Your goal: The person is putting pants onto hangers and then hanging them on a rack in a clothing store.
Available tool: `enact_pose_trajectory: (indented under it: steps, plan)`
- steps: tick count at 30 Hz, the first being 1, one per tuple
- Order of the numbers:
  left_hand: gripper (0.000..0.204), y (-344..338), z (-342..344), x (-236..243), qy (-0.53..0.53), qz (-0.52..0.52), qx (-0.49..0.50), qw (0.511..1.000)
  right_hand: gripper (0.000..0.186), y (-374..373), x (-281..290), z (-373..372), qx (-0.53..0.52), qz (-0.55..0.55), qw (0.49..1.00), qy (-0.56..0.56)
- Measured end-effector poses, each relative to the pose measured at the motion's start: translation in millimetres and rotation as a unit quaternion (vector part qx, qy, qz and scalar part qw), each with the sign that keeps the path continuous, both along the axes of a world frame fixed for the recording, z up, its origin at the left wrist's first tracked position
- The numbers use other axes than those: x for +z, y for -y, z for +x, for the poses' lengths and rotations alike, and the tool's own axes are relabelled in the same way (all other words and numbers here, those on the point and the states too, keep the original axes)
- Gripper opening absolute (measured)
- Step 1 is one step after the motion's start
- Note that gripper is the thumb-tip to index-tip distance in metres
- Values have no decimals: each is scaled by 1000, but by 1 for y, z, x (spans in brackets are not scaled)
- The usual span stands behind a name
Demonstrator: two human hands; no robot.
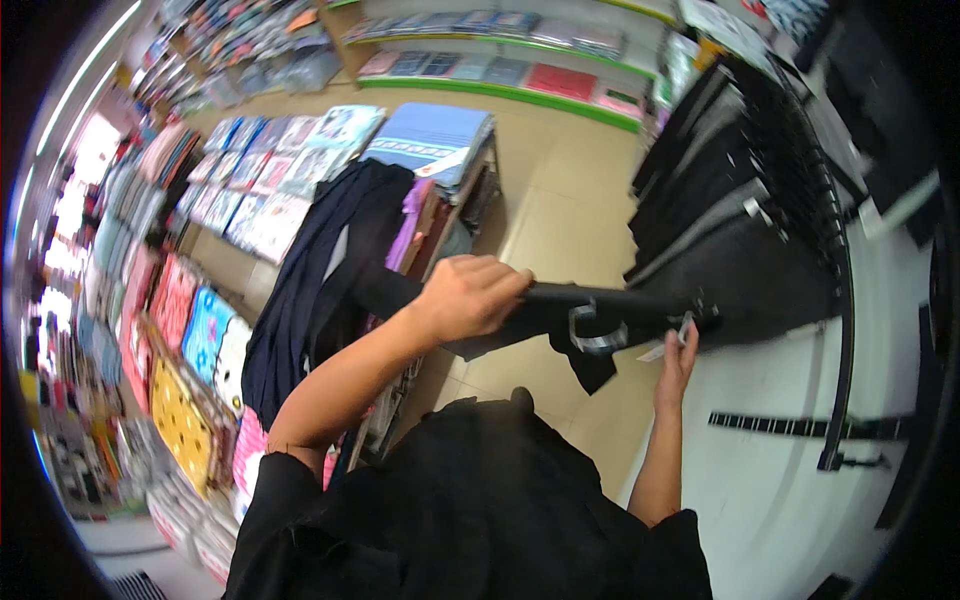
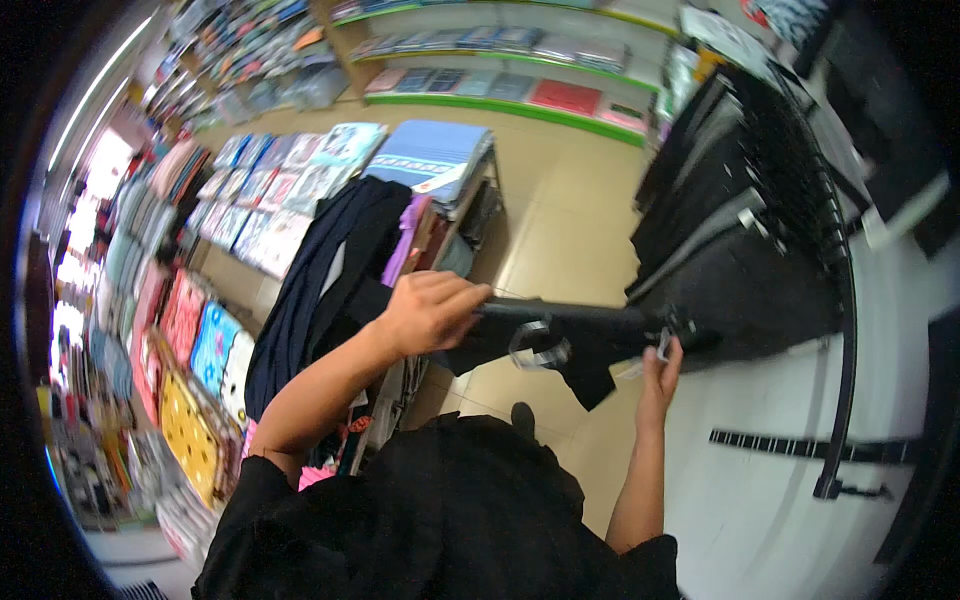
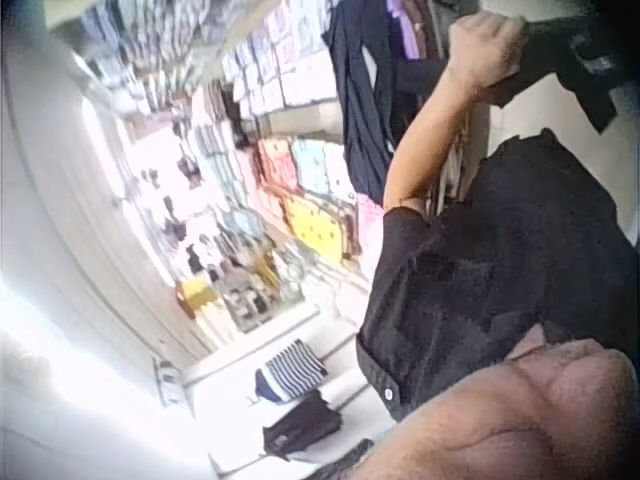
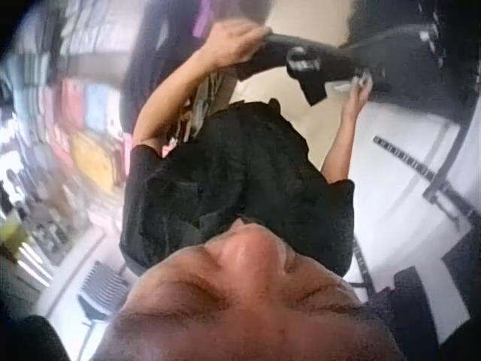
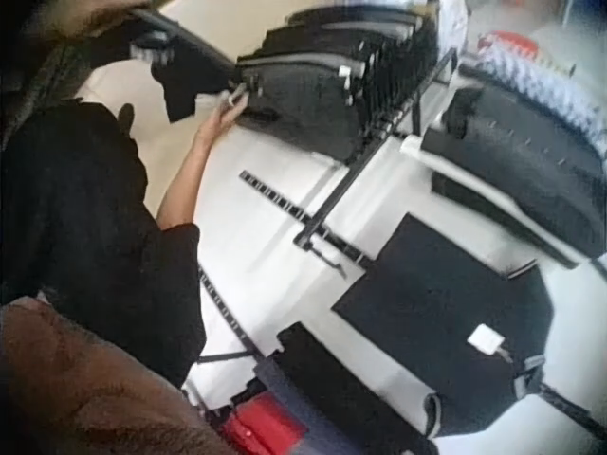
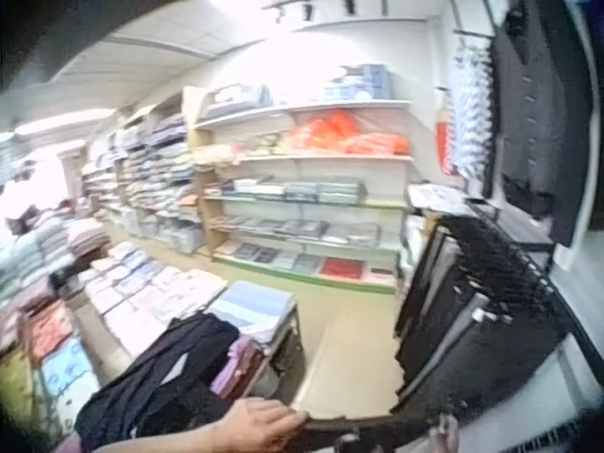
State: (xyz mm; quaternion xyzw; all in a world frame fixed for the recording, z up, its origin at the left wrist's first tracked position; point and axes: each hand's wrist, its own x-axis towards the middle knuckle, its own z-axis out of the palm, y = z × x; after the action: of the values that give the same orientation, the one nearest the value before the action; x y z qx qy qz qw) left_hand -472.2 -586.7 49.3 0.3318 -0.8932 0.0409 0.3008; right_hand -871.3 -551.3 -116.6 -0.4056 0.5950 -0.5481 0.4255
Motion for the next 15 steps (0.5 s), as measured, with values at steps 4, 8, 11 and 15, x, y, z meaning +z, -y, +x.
enact_pose_trajectory:
  steps: [4,8,11,15]
  plan:
    - [26,25,-43,-14,-28,28,4,999,69,-7,16,-25,-3,-59,998,2]
    - [24,37,-77,-26,-31,54,11,998,47,-26,25,-36,-190,-159,933,-259]
    - [24,39,-96,-34,-36,71,7,997,27,-47,32,-41,-12,-102,988,-117]
    - [24,37,-117,-36,-11,103,-9,995,31,-48,56,8,174,-61,978,96]
